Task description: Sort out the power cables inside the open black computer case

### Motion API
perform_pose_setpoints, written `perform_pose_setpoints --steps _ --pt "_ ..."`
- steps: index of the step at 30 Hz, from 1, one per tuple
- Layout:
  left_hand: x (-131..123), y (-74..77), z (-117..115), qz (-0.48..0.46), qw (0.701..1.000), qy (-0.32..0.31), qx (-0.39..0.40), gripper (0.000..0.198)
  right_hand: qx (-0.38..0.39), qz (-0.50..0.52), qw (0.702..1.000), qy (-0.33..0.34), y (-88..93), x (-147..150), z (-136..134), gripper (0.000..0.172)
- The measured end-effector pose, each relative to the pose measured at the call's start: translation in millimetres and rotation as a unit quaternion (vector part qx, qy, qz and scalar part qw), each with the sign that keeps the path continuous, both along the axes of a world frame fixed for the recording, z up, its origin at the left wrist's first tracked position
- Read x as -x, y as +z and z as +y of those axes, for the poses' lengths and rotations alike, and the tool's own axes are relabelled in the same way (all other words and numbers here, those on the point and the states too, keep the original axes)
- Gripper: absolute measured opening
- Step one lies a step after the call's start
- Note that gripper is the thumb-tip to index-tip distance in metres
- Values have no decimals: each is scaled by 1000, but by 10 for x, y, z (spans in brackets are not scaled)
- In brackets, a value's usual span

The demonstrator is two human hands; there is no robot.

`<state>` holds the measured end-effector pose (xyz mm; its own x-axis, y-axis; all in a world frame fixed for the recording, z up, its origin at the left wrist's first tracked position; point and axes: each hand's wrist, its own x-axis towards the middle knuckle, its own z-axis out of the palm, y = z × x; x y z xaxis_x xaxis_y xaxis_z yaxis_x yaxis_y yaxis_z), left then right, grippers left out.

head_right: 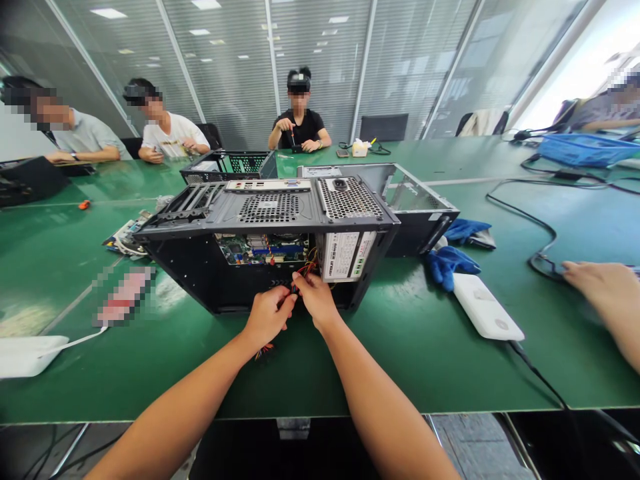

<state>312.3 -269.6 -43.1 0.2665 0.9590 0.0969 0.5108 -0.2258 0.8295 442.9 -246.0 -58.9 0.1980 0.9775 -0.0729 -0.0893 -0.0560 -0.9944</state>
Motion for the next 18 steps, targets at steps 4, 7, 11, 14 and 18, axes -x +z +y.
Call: perform_pose_setpoints --steps 4,7,11,14,18 --pt "-1 10 -4 24 999 6 -20 25 0 2 1000 -2 9 3 -3 42" --pt "4 21 5 -13 999 2 37 26 0 3 1000 -2 22 8 -16 42" --pt "9 14 40 -112 983 -10 146 27 -7 8 1000 5 36 16 -32 44" --pt "1 10 66 -188 963 -5 193 27 -11 9 1000 10 28 16 -31 46" --pt "-14 14 79 -243 947 2 213 31 -10 5 1000 19 16 11 -22 47"
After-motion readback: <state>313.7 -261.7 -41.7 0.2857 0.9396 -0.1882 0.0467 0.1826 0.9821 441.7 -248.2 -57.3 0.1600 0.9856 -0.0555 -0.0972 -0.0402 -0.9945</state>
